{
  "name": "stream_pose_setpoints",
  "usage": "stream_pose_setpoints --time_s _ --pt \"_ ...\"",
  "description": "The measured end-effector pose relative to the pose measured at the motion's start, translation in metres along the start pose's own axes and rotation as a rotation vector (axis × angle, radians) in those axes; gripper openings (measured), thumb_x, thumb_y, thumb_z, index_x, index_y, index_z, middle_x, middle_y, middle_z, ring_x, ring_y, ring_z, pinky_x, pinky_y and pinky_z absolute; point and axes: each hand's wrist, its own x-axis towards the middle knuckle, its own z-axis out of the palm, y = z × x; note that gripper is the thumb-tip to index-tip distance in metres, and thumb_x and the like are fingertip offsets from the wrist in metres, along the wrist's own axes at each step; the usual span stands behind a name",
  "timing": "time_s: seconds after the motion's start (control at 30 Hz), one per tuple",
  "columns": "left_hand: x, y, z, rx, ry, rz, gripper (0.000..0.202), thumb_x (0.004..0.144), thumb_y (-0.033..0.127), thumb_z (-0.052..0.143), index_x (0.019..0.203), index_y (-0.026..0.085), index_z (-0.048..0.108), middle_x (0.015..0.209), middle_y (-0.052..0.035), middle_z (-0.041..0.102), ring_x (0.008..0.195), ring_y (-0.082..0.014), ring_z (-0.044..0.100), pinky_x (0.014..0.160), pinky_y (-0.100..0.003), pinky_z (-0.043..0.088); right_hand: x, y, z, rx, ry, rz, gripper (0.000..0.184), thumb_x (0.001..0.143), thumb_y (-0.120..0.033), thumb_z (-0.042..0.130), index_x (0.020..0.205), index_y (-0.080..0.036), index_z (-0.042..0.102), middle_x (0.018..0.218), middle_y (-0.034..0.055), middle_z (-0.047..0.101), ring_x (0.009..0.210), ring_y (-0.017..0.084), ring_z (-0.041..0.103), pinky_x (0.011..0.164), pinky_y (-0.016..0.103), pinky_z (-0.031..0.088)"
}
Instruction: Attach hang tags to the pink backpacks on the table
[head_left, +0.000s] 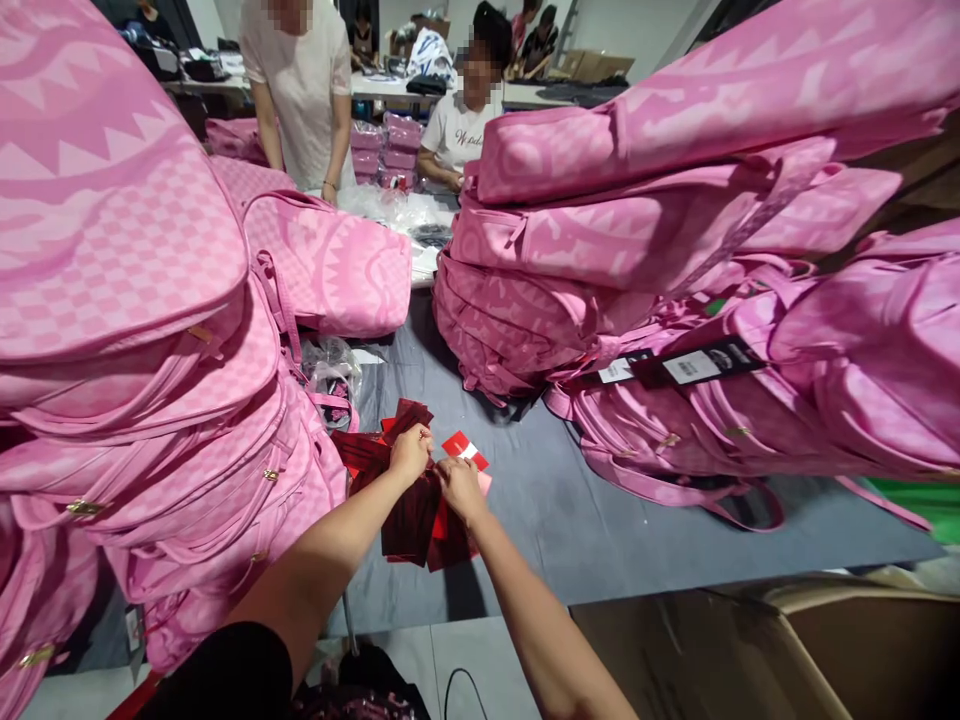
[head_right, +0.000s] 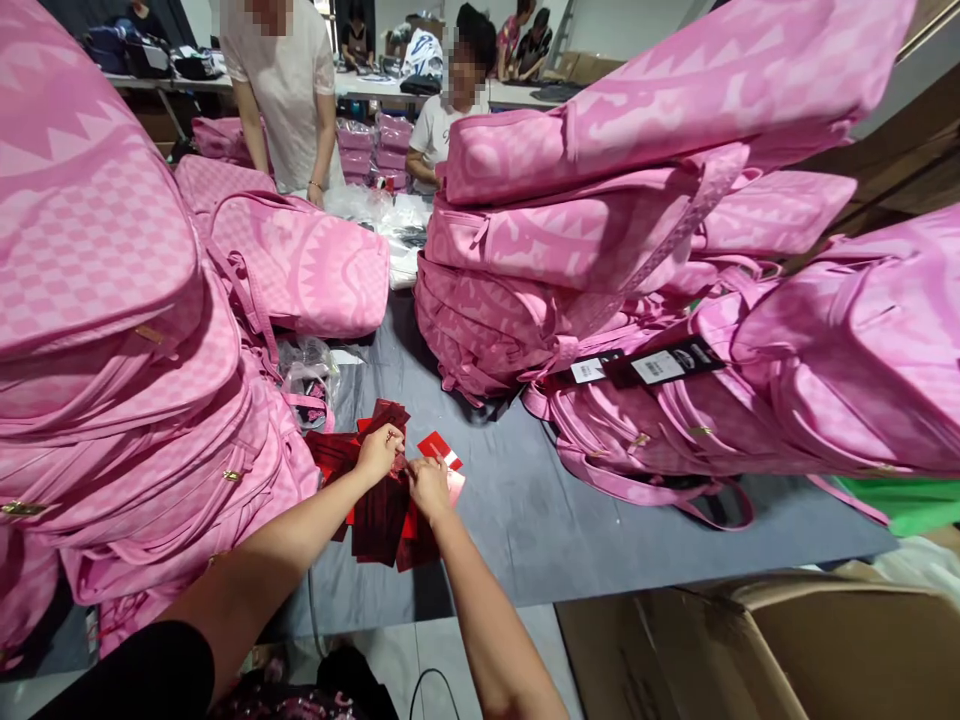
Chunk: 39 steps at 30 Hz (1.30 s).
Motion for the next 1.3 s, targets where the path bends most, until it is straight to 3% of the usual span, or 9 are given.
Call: stream_pose_setpoints --time_s 0.13,0.3,0.43,0.57,0.67,0.83,1.03,1.2,1.3 --pt "-0.001 -0.003 -0.010 0.023 -0.011 0.093 0.012 0.083 0.015 0.051 0.086 0.020 0.061 0.072 0.0013 0.068 0.063 -0.0099 0.060 0.062 -0.020 0.044 0.004 0.007 0.005 0.024 -0.018 0.019 0.029 0.083 -0.005 0.043 0.094 -0.019 0.066 0.091 0.0041 0.070 0.089 0.016 0.059 0.091 0.030 0.030" --pt "-0.008 -0.006 -0.017 0.051 -0.017 0.132 0.015 0.083 0.016 0.050 0.091 0.019 0.062 0.073 0.0000 0.068 0.066 -0.0119 0.062 0.065 -0.023 0.047 0.004 0.019 -0.001 0.004 0.053 0.044 0.025 0.080 -0.006 0.047 0.080 -0.020 0.068 0.083 0.0045 0.070 0.089 0.017 0.060 0.096 0.031 0.028" --pt "-0.014 0.001 -0.026 0.073 0.021 0.136 0.033 0.082 0.016 0.056 0.115 0.018 0.058 0.101 -0.0072 0.069 0.093 -0.0175 0.064 0.087 -0.032 0.048 -0.012 0.044 -0.025 -0.021 0.220 0.222 0.034 0.082 -0.009 0.038 0.092 -0.014 0.070 0.088 0.0111 0.071 0.086 0.020 0.062 0.091 0.036 0.036" --pt "-0.050 0.018 -0.045 0.151 0.133 0.340 0.070 0.075 0.018 0.068 0.139 0.018 0.040 0.142 -0.0123 0.045 0.132 -0.0247 0.038 0.111 -0.039 0.030 -0.054 0.040 -0.056 0.071 0.595 0.157 0.038 0.087 -0.029 0.039 0.089 -0.009 0.071 0.088 0.0159 0.071 0.080 0.025 0.064 0.077 0.036 0.046" --pt "-0.101 0.026 -0.061 0.101 -0.014 0.481 0.044 0.085 0.019 0.054 0.130 0.019 0.052 0.130 -0.0093 0.057 0.122 -0.0208 0.050 0.105 -0.035 0.039 -0.095 -0.002 -0.077 0.220 0.696 0.081 0.043 0.087 -0.048 0.049 0.093 -0.013 0.072 0.087 0.0130 0.072 0.075 0.024 0.066 0.072 0.032 0.048" --pt "-0.199 0.013 -0.100 -0.090 -0.235 0.540 0.044 0.088 0.018 0.047 0.132 0.023 0.050 0.116 -0.0053 0.066 0.102 -0.0167 0.064 0.091 -0.029 0.048 -0.150 -0.115 -0.086 0.506 0.440 -0.109 0.032 0.083 -0.048 0.060 0.090 -0.019 0.072 0.087 0.0073 0.072 0.074 0.021 0.067 0.073 0.029 0.051" --pt "-0.276 -0.053 -0.187 -0.238 -0.059 0.268 0.021 0.085 0.021 0.055 0.102 0.017 0.066 0.075 -0.0009 0.072 0.069 -0.0125 0.066 0.066 -0.020 0.048 -0.161 -0.231 -0.052 0.736 0.376 -0.114 0.024 0.080 -0.041 0.066 0.084 -0.018 0.069 0.083 0.0069 0.068 0.075 0.019 0.064 0.071 0.030 0.051" --pt "-0.331 -0.124 -0.287 0.005 0.130 0.211 0.016 0.085 0.018 0.053 0.085 0.020 0.070 0.073 0.0003 0.071 0.068 -0.0126 0.064 0.065 -0.020 0.043 -0.162 -0.321 -0.010 0.709 0.006 -0.269 0.029 0.083 -0.044 0.060 0.088 -0.017 0.068 0.078 0.0058 0.068 0.066 0.017 0.064 0.064 0.028 0.052" --pt "-0.359 -0.163 -0.348 0.105 0.312 0.085 0.019 0.088 0.022 0.050 0.087 0.022 0.069 0.075 0.0013 0.071 0.070 -0.0128 0.064 0.067 -0.021 0.042 -0.153 -0.374 0.017 0.546 -0.080 -0.351 0.037 0.087 -0.045 0.053 0.105 -0.015 0.065 0.084 0.0081 0.070 0.067 0.018 0.065 0.064 0.028 0.051"
